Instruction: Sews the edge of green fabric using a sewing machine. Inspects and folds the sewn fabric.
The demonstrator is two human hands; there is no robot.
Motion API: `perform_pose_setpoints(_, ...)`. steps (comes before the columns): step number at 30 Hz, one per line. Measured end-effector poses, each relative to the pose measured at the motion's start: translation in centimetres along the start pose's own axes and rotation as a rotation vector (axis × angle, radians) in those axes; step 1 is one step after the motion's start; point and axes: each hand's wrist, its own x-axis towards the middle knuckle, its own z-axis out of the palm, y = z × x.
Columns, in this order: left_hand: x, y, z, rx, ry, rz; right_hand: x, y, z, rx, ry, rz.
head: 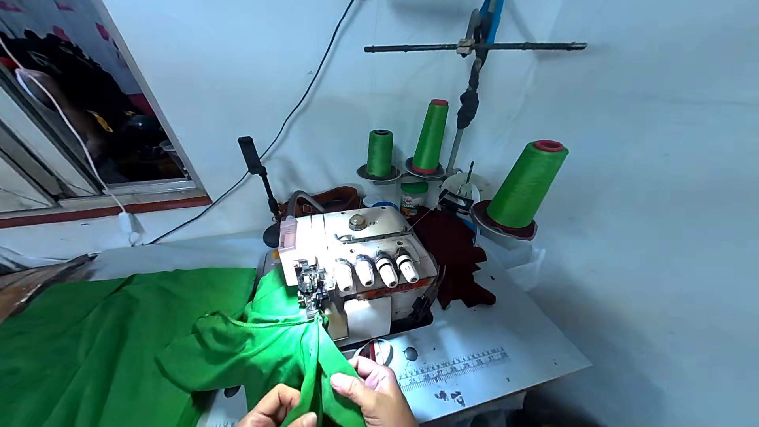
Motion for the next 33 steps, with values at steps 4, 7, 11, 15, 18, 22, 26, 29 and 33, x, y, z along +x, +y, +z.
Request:
perform_pose_setpoints(4,-0.2,-0.6,0.0,-0.044,0.096,0.185,-0.7,0.0,-0.7,-0.089,0.026,-0.085)
perform_pose_setpoints(7,-0.7,-0.5,0.5,0.138,0.101,0.382,-1.6,0.1,-0.7,-0.161,0.033,-0.154)
perform_pose_setpoints(11,-1.0,-2.0,0.9,0.333,0.053,0.54,-3.4,0.4,0.0,-0.264,0.065,-0.233)
perform_pose_setpoints(15,-1.4,-2.3,1.1,0.498,0.036,0.59,-4.2,1.0,-0.1,-0.281,0.095,-0.258)
perform_pose_setpoints(18,-1.7,-2.4,1.3,0.67,0.044,0.666,-4.8,1.1,-0.3,-0.286,0.087,-0.244)
perform_pose_setpoints(22,-1.5,-3.3,1.2,0.782,0.063,0.797,-5.5,1.3,-0.4,-0.244,0.092,-0.212)
perform_pose_setpoints(26,-1.4,-4.0,1.3,0.817,0.063,0.862,-5.9,1.3,-0.6,-0.201,0.091,-0.165)
perform_pose_setpoints(29,-1.4,-4.5,1.2,0.804,0.051,0.86,-6.1,1.3,-1.1,-0.178,0.058,-0.102)
perform_pose_setpoints(33,-1.2,-4.9,1.0,0.796,0.03,0.869,-5.9,1.6,-1.6,-0.114,0.027,-0.06)
